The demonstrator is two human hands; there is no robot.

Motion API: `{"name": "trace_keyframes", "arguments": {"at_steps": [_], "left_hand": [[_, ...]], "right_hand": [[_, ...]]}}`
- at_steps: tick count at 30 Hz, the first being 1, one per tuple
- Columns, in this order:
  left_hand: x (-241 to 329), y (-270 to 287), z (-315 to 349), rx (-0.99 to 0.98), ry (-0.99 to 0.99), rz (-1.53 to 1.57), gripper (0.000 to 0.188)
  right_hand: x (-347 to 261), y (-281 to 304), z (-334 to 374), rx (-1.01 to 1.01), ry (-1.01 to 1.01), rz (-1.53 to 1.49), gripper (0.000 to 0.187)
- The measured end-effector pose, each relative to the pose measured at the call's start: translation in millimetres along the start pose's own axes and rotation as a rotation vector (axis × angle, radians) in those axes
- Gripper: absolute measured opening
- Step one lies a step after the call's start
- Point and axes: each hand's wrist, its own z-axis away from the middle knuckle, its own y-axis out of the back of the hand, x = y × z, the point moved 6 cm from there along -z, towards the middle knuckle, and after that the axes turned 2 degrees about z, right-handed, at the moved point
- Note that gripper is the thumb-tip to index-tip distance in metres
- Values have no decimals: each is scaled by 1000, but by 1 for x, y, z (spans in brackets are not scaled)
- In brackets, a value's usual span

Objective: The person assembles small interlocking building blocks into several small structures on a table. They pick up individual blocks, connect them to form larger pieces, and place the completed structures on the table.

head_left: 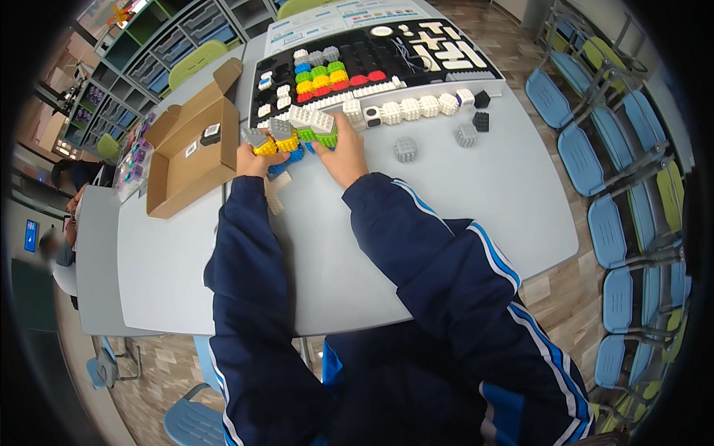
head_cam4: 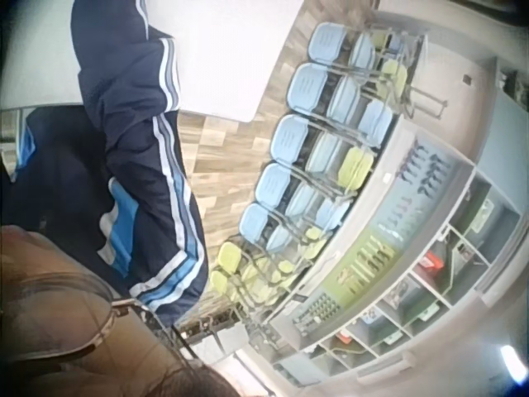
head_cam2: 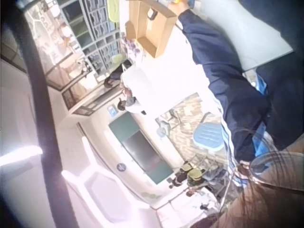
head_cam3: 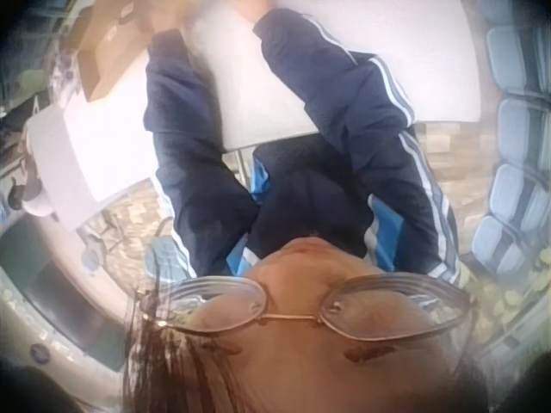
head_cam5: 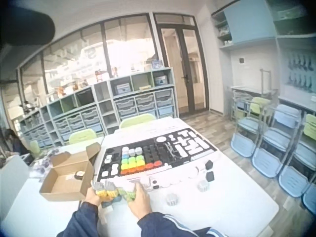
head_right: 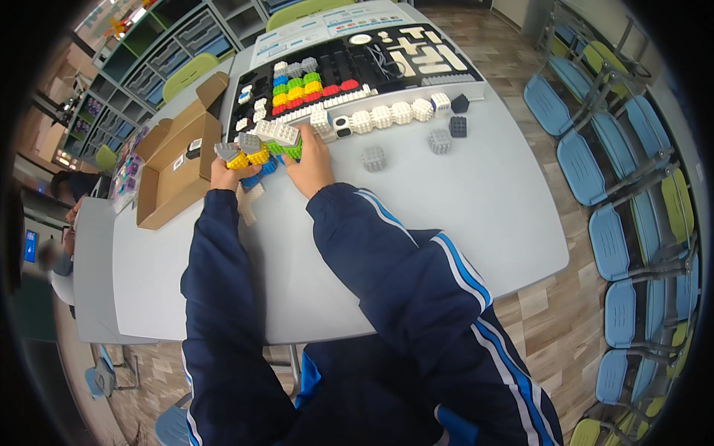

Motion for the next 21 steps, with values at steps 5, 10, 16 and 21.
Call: {"name": "trace_keyframes", "arguments": {"at_steps": [5,10,16,21], "left_hand": [[-4,8,1,37,-75,108,60],[-7,2,3,47,-154,97,70],[-4,11,25,181,-186,-175,100],[9,1,46,359,-178,-419,103]], "right_hand": [[-2,-18,-5,-88,-35,-16,54],[2,-19,-13,-120,-55,-88,59],[-4,-17,-5,-98,-15,-20,71],[-3,-13,-2,-133,34,98,79]]}}
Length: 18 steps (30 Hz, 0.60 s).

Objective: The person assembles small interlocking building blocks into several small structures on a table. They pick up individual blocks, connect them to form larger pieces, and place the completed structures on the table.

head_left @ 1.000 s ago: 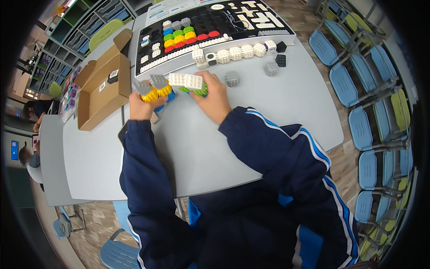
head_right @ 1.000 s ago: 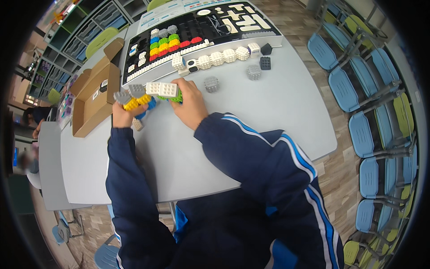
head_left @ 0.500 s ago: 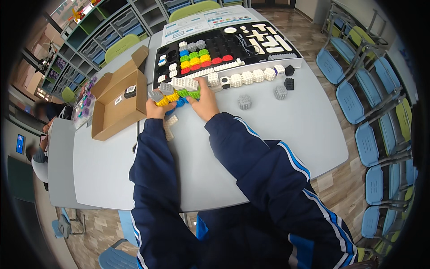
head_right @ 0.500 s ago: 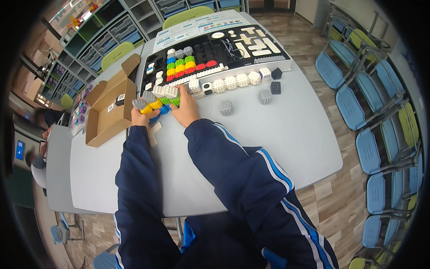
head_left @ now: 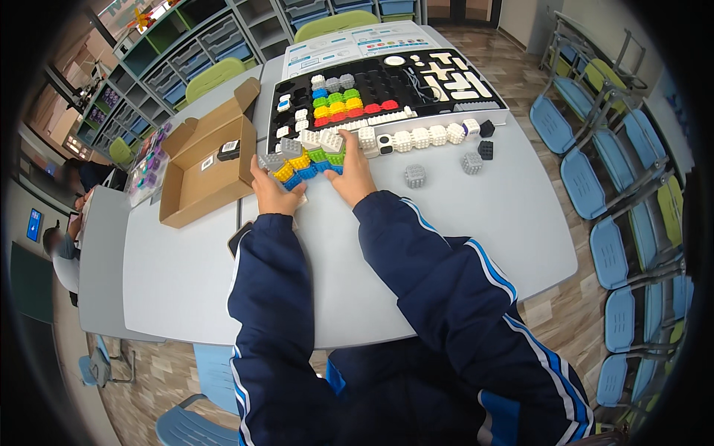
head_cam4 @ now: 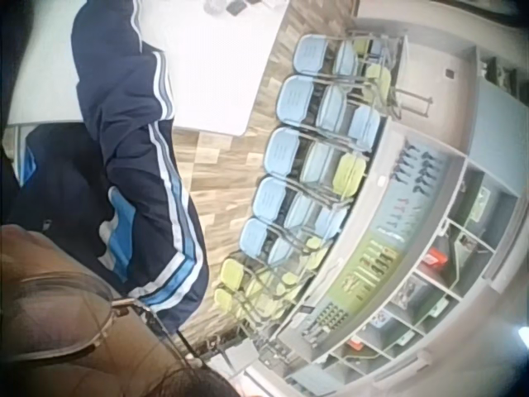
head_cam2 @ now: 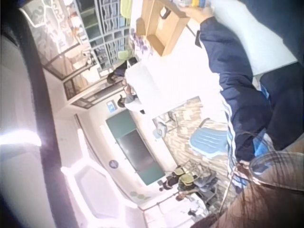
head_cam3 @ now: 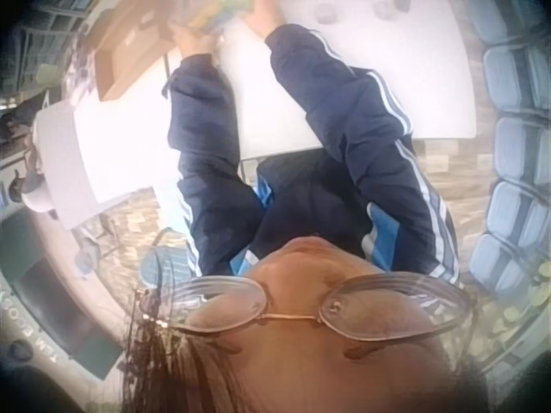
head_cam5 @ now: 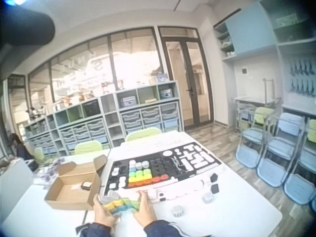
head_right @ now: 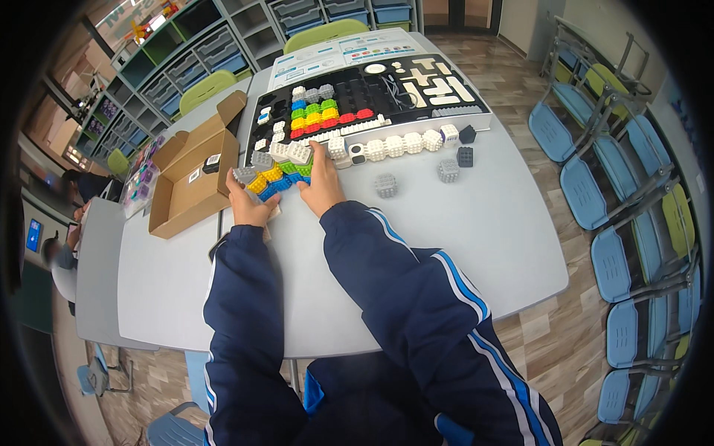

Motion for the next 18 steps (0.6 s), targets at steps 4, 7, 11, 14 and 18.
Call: {"name": "trace_keyframes", "arguments": {"at_steps": [4,7,11,14,18], "left_hand": [[20,8,22,209,-12,-90,98],[28,6,41,308,-76,-153,85],[44,3,54,287,-143,-239,76],[50,-5,59,161,-132,-200,74],[49,-26,76,16,-86,-296,77]], "right_hand": [[-5,6,11,53,23,93,83],[-11,12,24,68,54,174,82],[-17,15,41,16,73,212,82],[-23,22,50,57,122,289,80],[-33,16,73,-65,147,403,67]]}}
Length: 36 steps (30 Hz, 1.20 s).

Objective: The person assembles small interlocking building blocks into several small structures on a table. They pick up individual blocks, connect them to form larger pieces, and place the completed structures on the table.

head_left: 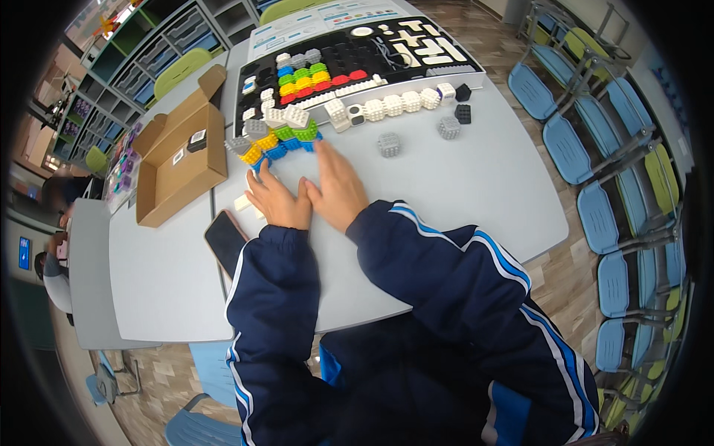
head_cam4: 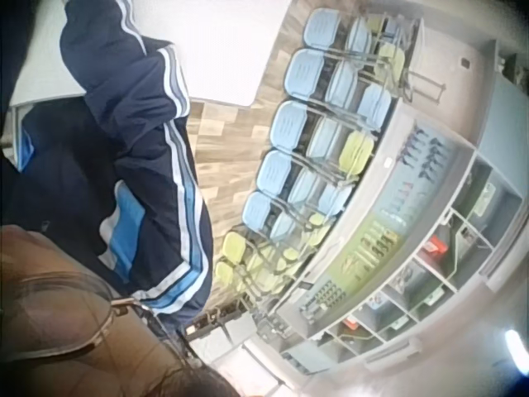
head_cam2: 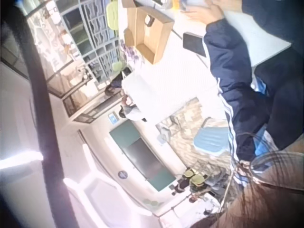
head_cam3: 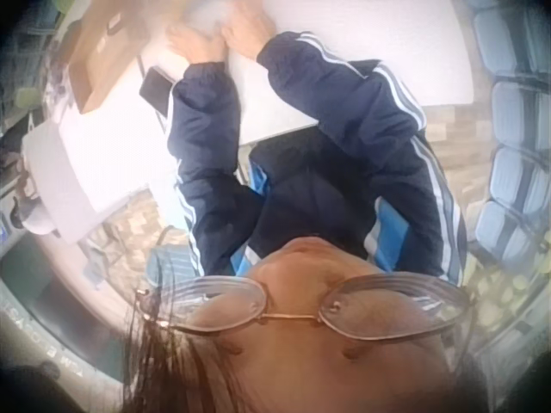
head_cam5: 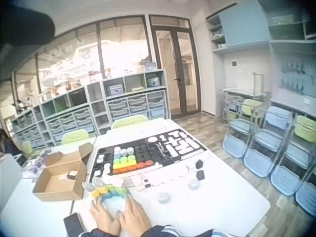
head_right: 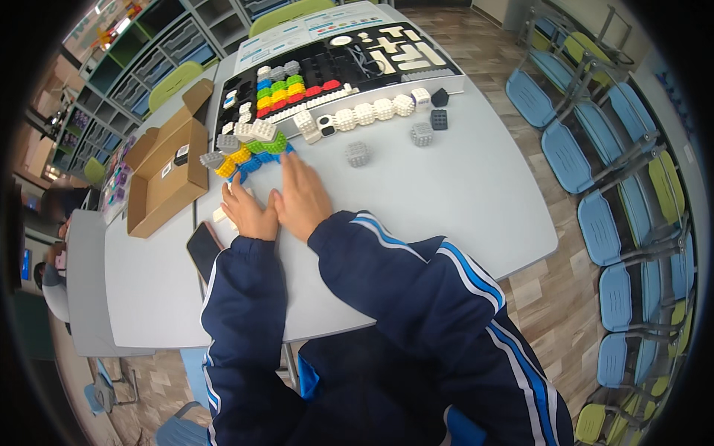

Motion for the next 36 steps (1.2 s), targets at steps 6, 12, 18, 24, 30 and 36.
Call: {"name": "trace_keyframes", "arguments": {"at_steps": [6,12,18,24,30,36], "left_hand": [[-5,-20,0,-140,-28,-154,70],[-6,-21,-8,-124,-67,-256,66],[-13,-22,-13,-118,-88,-180,67],[-15,-22,-18,-105,-103,-151,70],[-16,-22,-20,-141,-104,-193,70],[-13,-10,-13,-40,-97,-238,72]], "right_hand": [[0,-15,-1,-88,62,149,49],[8,-21,-10,-84,76,228,48],[13,-24,-15,-59,105,268,48],[15,-25,-21,-46,143,330,51],[14,-22,-24,-44,151,356,53],[12,-22,-23,-45,173,331,52]]}}
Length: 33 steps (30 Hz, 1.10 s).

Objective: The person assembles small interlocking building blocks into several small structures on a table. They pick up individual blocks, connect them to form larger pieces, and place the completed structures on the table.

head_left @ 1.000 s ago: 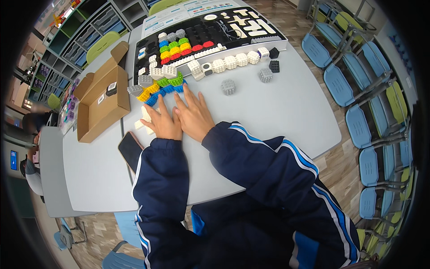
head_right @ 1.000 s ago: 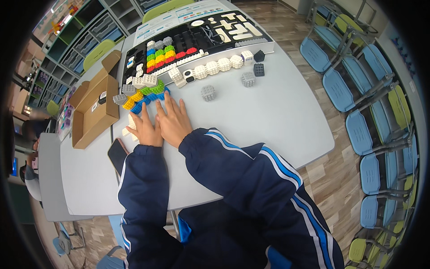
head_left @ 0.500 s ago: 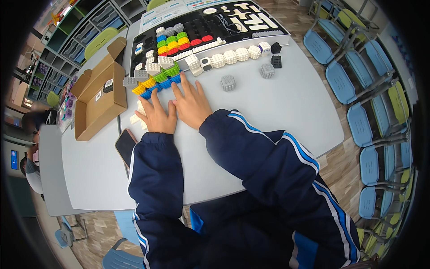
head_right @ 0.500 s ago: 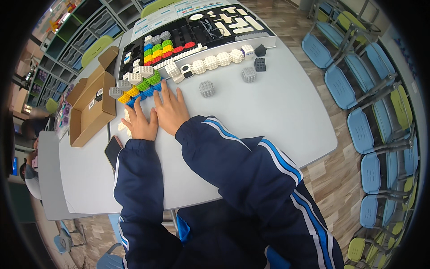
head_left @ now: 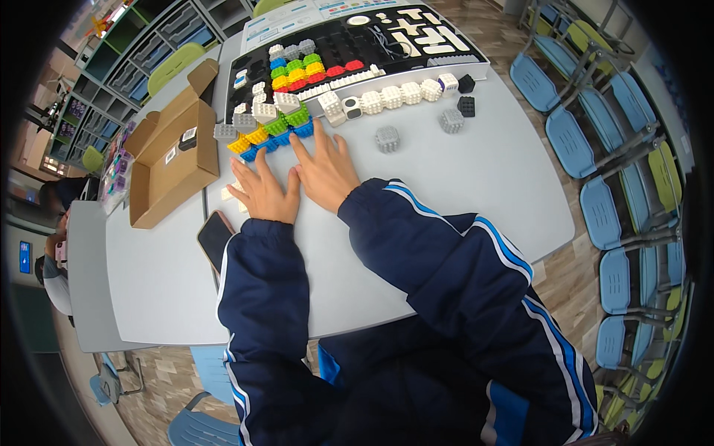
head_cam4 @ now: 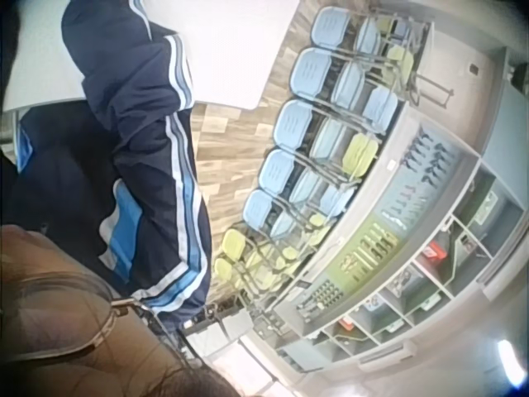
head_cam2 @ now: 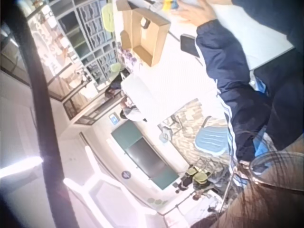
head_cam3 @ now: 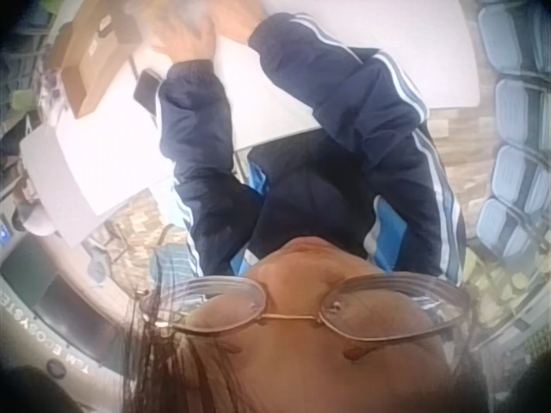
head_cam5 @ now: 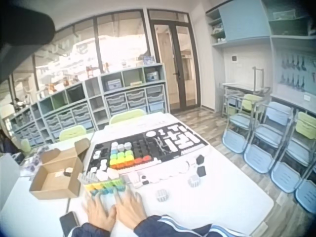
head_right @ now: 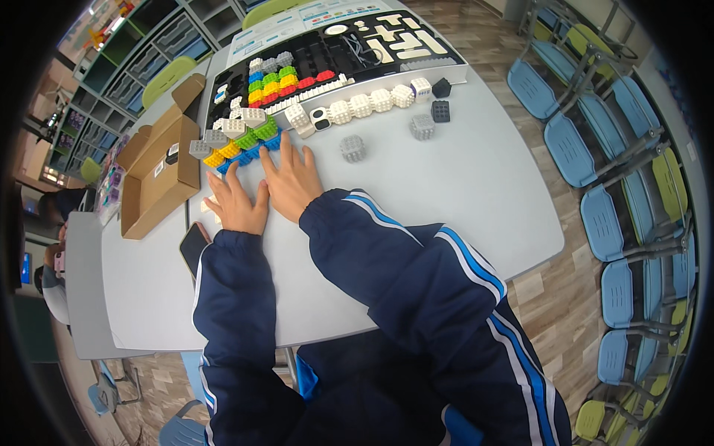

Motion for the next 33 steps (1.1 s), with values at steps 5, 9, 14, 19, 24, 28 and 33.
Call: {"name": "trace_keyframes", "arguments": {"at_steps": [5,9,14,19,24,28,33], "left_hand": [[-4,24,13,-108,159,-36,70],[-10,27,26,-269,174,-182,64],[8,44,40,-267,101,-219,61],[47,37,55,-177,-110,-63,60],[52,29,46,-231,-117,28,59],[48,26,49,-238,-88,69,62],[46,24,50,-284,-62,-4,65]], "right_hand": [[-2,20,16,2,78,-125,50],[3,44,29,-128,122,-206,47],[11,65,45,-152,179,-264,44],[28,108,54,-122,211,-367,33],[68,132,58,-37,206,-237,33],[94,140,47,59,183,-215,34],[108,122,37,27,80,-211,35]]}}
